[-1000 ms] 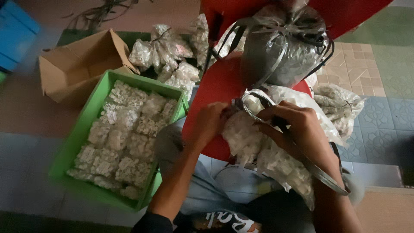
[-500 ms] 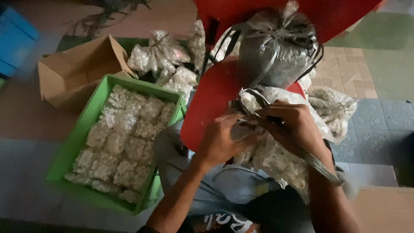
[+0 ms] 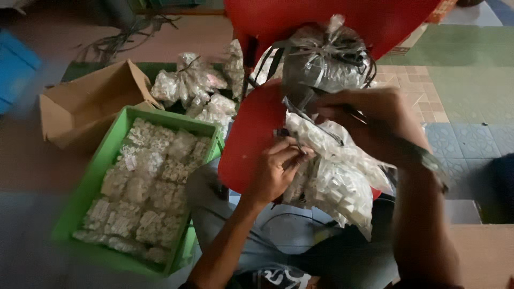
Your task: The person groups small white bags and ties them together with a black plastic strap using their hands.
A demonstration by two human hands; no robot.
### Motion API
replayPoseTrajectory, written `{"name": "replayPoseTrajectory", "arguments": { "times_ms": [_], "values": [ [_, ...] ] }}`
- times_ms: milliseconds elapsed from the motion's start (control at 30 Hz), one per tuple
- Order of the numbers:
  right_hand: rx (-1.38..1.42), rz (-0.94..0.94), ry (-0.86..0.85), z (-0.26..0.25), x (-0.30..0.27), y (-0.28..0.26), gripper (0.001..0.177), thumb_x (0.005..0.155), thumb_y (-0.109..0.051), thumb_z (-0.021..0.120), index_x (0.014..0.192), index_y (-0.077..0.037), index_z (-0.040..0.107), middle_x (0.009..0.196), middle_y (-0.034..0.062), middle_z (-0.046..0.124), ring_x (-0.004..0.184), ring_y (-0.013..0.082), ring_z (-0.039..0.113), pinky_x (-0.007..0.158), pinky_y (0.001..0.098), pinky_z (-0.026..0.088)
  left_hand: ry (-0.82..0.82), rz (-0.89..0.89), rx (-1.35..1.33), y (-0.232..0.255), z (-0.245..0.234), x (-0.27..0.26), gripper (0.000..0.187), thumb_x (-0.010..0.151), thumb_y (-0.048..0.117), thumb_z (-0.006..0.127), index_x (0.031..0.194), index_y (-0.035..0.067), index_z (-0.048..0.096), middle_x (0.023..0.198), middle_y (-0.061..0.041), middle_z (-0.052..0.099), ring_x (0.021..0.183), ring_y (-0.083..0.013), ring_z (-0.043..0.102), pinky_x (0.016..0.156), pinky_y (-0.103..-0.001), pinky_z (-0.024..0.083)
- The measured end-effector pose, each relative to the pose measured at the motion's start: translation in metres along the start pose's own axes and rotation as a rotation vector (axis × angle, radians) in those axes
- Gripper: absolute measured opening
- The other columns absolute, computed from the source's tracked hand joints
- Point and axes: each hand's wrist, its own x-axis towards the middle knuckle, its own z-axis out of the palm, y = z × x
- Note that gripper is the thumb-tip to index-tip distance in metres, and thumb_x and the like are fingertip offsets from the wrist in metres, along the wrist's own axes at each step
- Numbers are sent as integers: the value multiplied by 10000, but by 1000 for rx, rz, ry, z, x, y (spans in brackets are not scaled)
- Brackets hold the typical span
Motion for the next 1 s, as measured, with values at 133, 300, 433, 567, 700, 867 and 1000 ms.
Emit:
{"name": "replayPoseTrajectory", "arguments": {
  "times_ms": [133, 300, 433, 567, 700, 867, 1000],
  "values": [
    [149, 38, -74, 2, 41, -19, 275, 961, -150, 604, 1195, -24, 673, 935, 93, 758, 642, 113, 693, 549, 215, 565, -44, 24, -105, -7, 5, -1, 108, 964, 34, 624, 1038, 6, 699, 1123, -96, 564, 1068, -233, 603, 930, -355, 579],
    [454, 34, -239, 17, 72, -23, 349, 1001, -287, 475, 1206, -33, 600, 1077, 109, 681, 864, 166, 696, 663, 245, 566, -131, 120, 203, -20, 0, -7, 143, 970, 72, 641, 1100, 117, 681, 1468, -160, 462, 1262, -410, 526, 1072, -487, 408],
    [636, 203, -299, 26, 63, -6, 344, 1038, -338, 398, 885, -84, 574, 744, 13, 537, 615, 97, 544, 545, 214, 490, -192, -37, 475, -24, -1, 1, 405, 808, -5, 715, 1180, 150, 672, 1055, -154, 632, 828, -340, 634, 634, -427, 507],
    [98, 386, -244, 29, 27, 29, 671, 859, -496, 599, 1341, -47, 466, 1275, 179, 611, 1069, 310, 637, 787, 431, 556, -96, 35, 376, -2, -9, 19, 70, 888, 23, 703, 957, 16, 713, 1223, -80, 586, 873, -243, 689, 734, -388, 539],
    [89, 371, -297, 17, -12, 26, 266, 804, -105, 676, 1030, 31, 640, 810, 251, 703, 741, 422, 691, 682, 537, 514, -42, -58, 299, 8, -10, 24, 92, 933, 106, 604, 1012, 69, 635, 1067, -144, 616, 913, -438, 662, 717, -523, 543],
    [205, 284, -94, 31, -45, 31, 159, 870, -134, 708, 969, -15, 674, 945, 146, 693, 818, 312, 664, 670, 377, 561, -43, -75, 369, 8, -11, 27, 64, 918, 135, 656, 979, 135, 676, 1021, -26, 630, 925, -338, 697, 767, -440, 568],
    [127, 203, -7, 46, -51, 27, 330, 733, -302, 864, 914, -91, 686, 950, 71, 689, 846, 289, 621, 689, 391, 499, -45, -151, 303, 2, -10, 23, 131, 883, 89, 685, 1010, 120, 689, 988, -67, 675, 903, -393, 695, 760, -504, 566]
  ]
}}
